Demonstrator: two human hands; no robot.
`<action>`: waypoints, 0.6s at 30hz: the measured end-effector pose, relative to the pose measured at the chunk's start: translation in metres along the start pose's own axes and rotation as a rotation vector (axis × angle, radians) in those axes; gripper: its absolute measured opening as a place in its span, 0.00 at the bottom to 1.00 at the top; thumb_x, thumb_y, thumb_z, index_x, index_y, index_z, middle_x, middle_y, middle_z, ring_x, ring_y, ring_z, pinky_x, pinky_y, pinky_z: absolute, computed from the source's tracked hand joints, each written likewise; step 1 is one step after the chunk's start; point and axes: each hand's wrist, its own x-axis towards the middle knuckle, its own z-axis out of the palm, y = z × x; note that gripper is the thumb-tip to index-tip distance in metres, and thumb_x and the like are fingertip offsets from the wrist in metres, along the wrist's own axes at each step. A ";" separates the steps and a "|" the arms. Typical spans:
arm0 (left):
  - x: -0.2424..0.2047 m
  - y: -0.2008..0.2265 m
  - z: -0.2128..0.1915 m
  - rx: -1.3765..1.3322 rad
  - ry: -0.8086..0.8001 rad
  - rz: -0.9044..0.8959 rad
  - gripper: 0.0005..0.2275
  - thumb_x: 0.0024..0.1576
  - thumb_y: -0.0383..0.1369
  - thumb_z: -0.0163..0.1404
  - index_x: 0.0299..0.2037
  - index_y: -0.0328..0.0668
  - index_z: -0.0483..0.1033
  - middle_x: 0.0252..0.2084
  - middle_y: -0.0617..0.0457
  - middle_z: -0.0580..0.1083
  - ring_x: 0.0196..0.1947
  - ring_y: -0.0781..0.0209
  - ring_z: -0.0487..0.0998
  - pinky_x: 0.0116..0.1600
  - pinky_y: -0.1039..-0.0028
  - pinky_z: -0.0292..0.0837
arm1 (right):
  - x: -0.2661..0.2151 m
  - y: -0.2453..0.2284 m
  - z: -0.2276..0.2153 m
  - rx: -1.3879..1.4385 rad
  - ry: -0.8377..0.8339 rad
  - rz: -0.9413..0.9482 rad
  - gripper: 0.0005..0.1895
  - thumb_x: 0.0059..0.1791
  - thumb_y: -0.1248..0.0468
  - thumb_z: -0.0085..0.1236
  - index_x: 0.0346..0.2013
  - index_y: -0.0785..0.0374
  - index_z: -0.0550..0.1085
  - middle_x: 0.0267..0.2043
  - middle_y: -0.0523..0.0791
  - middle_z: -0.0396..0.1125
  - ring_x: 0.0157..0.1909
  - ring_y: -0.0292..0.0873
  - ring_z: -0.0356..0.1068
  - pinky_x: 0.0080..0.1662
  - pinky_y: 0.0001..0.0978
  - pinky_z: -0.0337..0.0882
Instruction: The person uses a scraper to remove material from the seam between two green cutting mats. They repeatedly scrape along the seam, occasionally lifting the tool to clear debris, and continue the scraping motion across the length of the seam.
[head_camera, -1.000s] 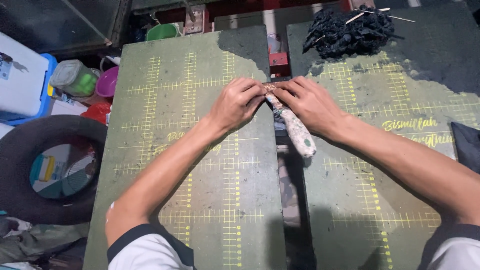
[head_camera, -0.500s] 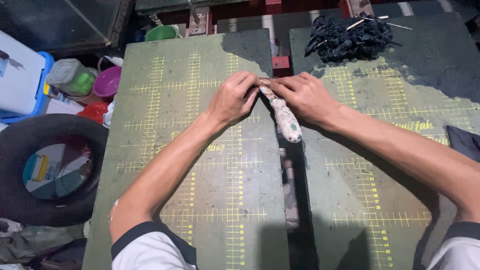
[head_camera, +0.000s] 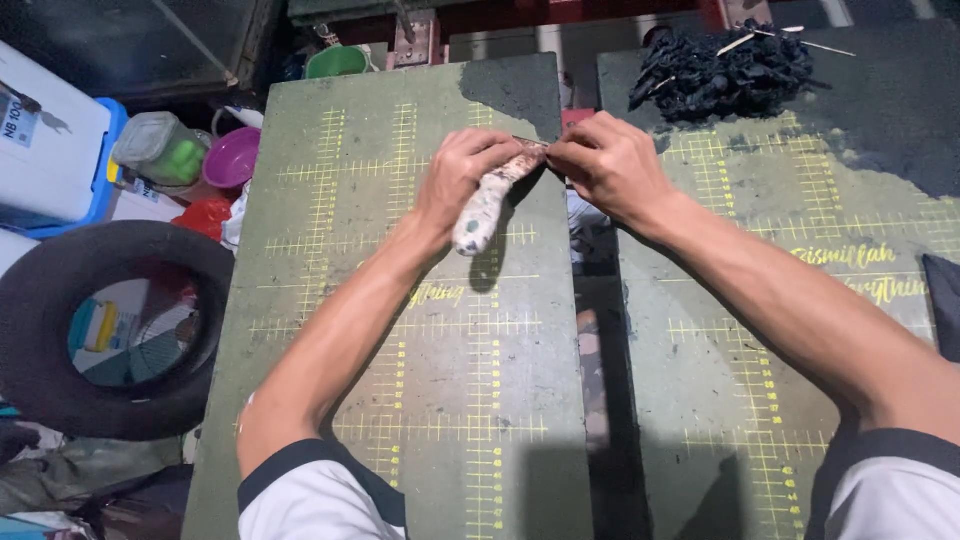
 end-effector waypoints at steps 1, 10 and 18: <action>0.002 0.006 -0.002 0.036 -0.008 0.000 0.09 0.59 0.37 0.56 0.46 0.48 0.82 0.46 0.50 0.79 0.49 0.50 0.80 0.55 0.65 0.72 | -0.004 0.000 0.001 0.048 -0.032 0.052 0.01 0.53 0.61 0.64 0.37 0.53 0.81 0.38 0.41 0.73 0.41 0.45 0.74 0.41 0.35 0.72; -0.009 -0.040 0.032 0.152 -0.062 -0.044 0.06 0.63 0.38 0.49 0.48 0.61 0.77 0.46 0.64 0.76 0.47 0.60 0.75 0.49 0.73 0.69 | -0.006 0.000 -0.003 0.109 -0.159 0.158 0.03 0.53 0.64 0.63 0.40 0.55 0.82 0.39 0.43 0.73 0.42 0.48 0.73 0.42 0.39 0.74; -0.007 -0.042 0.035 0.177 -0.043 -0.035 0.03 0.62 0.40 0.50 0.41 0.59 0.76 0.35 0.61 0.73 0.38 0.59 0.74 0.48 0.71 0.67 | -0.005 -0.002 0.000 0.131 -0.186 0.186 0.04 0.54 0.67 0.61 0.39 0.55 0.82 0.38 0.43 0.70 0.41 0.48 0.72 0.41 0.39 0.74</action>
